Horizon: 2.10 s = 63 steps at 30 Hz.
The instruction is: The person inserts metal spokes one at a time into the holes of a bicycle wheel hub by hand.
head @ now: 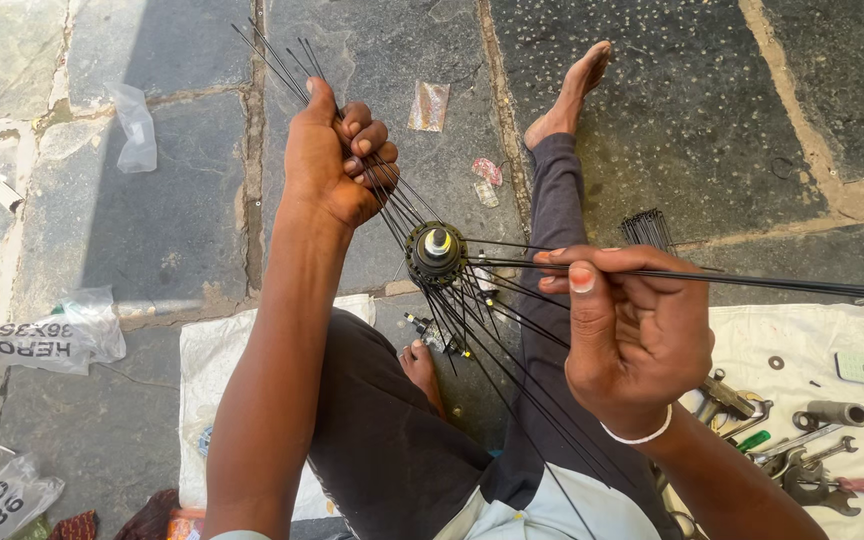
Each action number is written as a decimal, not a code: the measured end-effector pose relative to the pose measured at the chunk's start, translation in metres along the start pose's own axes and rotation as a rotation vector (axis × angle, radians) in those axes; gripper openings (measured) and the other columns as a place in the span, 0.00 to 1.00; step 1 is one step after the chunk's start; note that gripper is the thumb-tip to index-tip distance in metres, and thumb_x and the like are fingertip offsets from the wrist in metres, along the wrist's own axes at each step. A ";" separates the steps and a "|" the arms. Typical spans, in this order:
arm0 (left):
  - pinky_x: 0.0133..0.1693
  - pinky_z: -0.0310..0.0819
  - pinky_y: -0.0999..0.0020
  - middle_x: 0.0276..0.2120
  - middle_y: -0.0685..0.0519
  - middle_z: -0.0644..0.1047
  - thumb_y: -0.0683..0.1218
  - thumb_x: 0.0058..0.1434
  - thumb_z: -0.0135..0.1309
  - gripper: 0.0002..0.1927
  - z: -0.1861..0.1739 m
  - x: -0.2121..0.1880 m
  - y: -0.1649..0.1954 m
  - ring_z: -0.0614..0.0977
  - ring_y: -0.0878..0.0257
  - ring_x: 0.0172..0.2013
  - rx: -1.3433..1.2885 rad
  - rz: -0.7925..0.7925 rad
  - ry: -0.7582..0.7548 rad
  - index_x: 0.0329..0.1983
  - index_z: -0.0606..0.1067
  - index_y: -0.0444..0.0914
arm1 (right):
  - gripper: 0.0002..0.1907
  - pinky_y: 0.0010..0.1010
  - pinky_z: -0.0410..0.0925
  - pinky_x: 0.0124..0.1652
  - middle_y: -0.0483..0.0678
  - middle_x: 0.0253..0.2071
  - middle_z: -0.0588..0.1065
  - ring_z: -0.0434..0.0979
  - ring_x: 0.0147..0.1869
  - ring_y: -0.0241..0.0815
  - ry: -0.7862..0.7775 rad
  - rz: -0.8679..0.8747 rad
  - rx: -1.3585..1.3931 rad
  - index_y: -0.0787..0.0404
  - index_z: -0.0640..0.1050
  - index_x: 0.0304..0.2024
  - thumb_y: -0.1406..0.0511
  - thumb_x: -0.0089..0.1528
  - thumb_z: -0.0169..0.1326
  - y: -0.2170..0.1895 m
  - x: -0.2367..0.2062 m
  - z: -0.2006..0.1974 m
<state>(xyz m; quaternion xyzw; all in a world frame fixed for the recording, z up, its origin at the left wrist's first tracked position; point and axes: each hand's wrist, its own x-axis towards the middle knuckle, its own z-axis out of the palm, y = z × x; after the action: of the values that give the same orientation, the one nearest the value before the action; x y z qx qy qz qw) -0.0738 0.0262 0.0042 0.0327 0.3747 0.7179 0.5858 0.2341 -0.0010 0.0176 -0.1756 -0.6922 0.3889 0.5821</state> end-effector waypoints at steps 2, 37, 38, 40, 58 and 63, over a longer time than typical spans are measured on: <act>0.13 0.41 0.76 0.14 0.56 0.60 0.71 0.73 0.31 0.35 0.001 -0.002 -0.001 0.52 0.71 0.13 0.019 0.009 -0.035 0.19 0.60 0.43 | 0.10 0.30 0.82 0.46 0.66 0.46 0.77 0.85 0.48 0.48 -0.007 -0.007 0.002 0.77 0.63 0.54 0.76 0.74 0.48 -0.004 0.001 0.002; 0.12 0.39 0.76 0.13 0.57 0.59 0.71 0.72 0.30 0.35 0.014 -0.004 -0.008 0.50 0.71 0.12 0.123 -0.032 -0.021 0.18 0.59 0.44 | 0.10 0.21 0.72 0.28 0.62 0.42 0.83 0.78 0.29 0.29 -0.105 0.126 -0.093 0.76 0.68 0.49 0.76 0.67 0.51 -0.002 -0.005 -0.011; 0.12 0.39 0.76 0.13 0.57 0.59 0.71 0.71 0.30 0.35 0.014 -0.004 -0.008 0.50 0.71 0.12 0.126 -0.035 -0.010 0.17 0.60 0.44 | 0.10 0.24 0.74 0.34 0.61 0.43 0.82 0.81 0.36 0.34 -0.149 0.070 -0.130 0.76 0.68 0.51 0.76 0.68 0.51 -0.004 0.002 -0.010; 0.13 0.40 0.76 0.13 0.57 0.59 0.71 0.72 0.31 0.35 0.014 -0.003 -0.008 0.51 0.71 0.12 0.121 -0.040 -0.016 0.18 0.60 0.44 | 0.10 0.31 0.79 0.44 0.58 0.45 0.81 0.86 0.48 0.44 -0.239 -0.040 -0.202 0.74 0.70 0.54 0.77 0.71 0.51 -0.009 0.017 -0.007; 0.15 0.41 0.72 0.12 0.56 0.59 0.72 0.71 0.34 0.36 0.023 -0.014 -0.008 0.51 0.69 0.13 0.136 0.128 -0.233 0.17 0.59 0.43 | 0.12 0.27 0.77 0.38 0.67 0.40 0.79 0.79 0.33 0.39 0.223 0.221 -0.307 0.75 0.67 0.50 0.70 0.71 0.51 -0.068 -0.008 -0.048; 0.17 0.43 0.71 0.12 0.57 0.58 0.73 0.72 0.36 0.36 0.034 -0.041 -0.012 0.53 0.69 0.13 0.284 0.217 -0.399 0.17 0.58 0.44 | 0.13 0.30 0.77 0.43 0.69 0.43 0.79 0.84 0.45 0.49 0.222 0.314 -0.231 0.73 0.64 0.55 0.70 0.76 0.51 -0.037 -0.048 -0.058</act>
<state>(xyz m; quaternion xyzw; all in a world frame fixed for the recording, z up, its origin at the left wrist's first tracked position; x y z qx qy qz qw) -0.0352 0.0079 0.0379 0.2954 0.3429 0.6961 0.5573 0.3096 -0.0386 0.0139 -0.3884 -0.6280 0.3709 0.5631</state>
